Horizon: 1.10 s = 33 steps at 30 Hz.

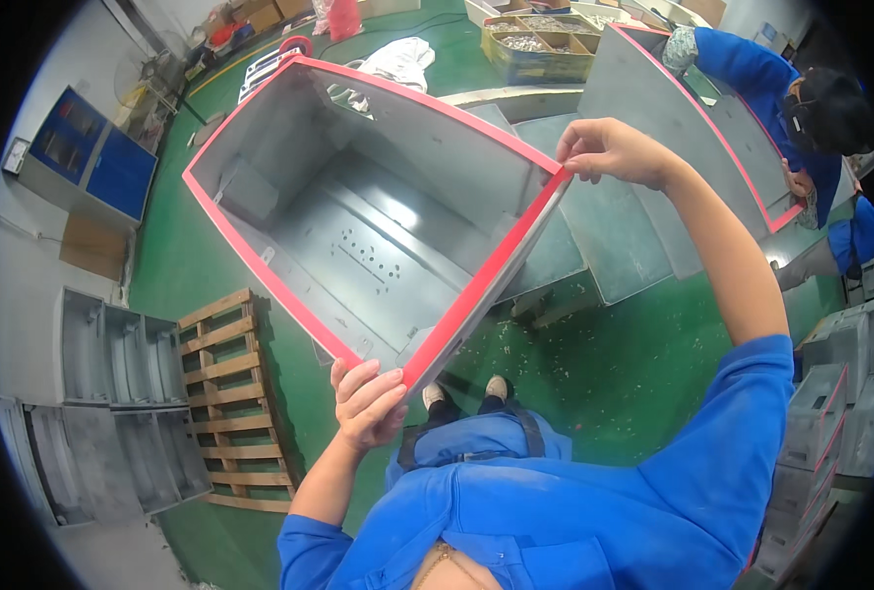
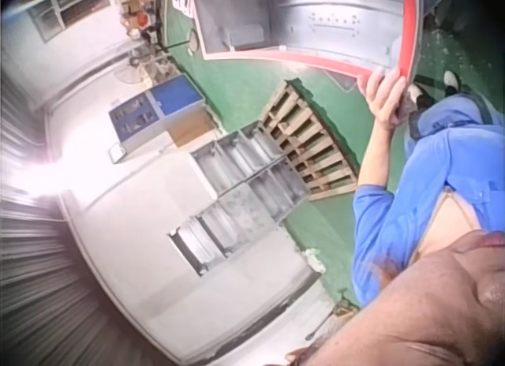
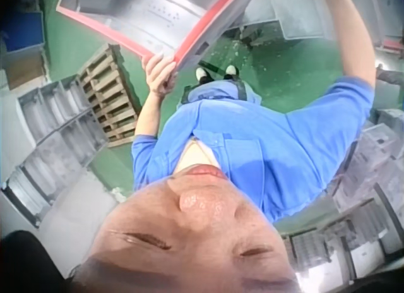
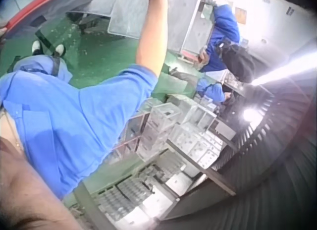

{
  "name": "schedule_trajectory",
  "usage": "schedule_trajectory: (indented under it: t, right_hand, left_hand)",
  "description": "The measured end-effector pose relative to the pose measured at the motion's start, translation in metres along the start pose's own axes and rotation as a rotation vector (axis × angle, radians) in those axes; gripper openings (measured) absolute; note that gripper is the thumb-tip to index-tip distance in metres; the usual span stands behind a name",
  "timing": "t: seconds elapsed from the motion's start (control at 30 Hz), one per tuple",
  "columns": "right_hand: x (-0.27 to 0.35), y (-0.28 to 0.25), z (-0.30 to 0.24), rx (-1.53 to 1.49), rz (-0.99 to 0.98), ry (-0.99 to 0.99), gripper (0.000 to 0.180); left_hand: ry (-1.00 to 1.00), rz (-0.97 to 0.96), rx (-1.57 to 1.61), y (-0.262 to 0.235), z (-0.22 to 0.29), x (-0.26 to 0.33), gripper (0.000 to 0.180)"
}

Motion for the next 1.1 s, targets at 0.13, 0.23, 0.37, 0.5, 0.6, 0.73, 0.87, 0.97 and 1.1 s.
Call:
schedule_trajectory:
  t: [0.13,0.23,0.37,0.5,0.6,0.73,0.87,0.97,1.1]
  right_hand:
    - [-0.002,-0.004,0.008,-0.009,0.036,0.03,0.016]
    - [-0.003,-0.005,0.01,0.025,0.046,0.046,0.016]
    - [-0.005,-0.004,0.01,0.035,0.058,0.127,0.015]
    - [-0.007,-0.006,0.013,0.009,0.067,0.104,0.015]
    - [-0.009,-0.008,0.018,0.023,0.074,0.098,0.013]
    - [-0.012,-0.006,0.018,0.104,0.066,0.1,0.011]
    - [-0.014,-0.004,0.02,0.125,0.033,0.109,0.01]
    - [-0.015,-0.004,0.023,0.115,0.024,0.107,0.011]
    - [-0.016,-0.003,0.022,0.12,0.013,0.105,0.011]
  left_hand:
    - [-0.011,-0.004,0.0,0.001,0.0,0.0,0.018]
    - [-0.016,-0.002,0.002,0.001,0.0,0.001,0.018]
    - [-0.02,0.002,0.001,0.001,-0.001,0.002,0.018]
    - [-0.021,-0.005,-0.003,0.002,-0.001,0.002,0.018]
    - [-0.024,-0.01,0.001,0.002,0.0,0.002,0.018]
    - [-0.027,-0.003,0.006,0.002,0.0,0.002,0.018]
    - [-0.025,0.001,0.003,0.002,0.0,0.003,0.018]
    - [-0.022,0.004,0.004,0.002,0.0,0.002,0.018]
    - [-0.02,0.007,0.003,0.002,0.0,0.002,0.018]
Point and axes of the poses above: each hand's wrist, its own x-axis away from the middle knuckle, its own y-axis out of the palm, z = x × y, the point moved 10 cm from there along -x, towards the middle knuckle, and after that the axes turned 8 degrees about -z, right-handed, at the moved point
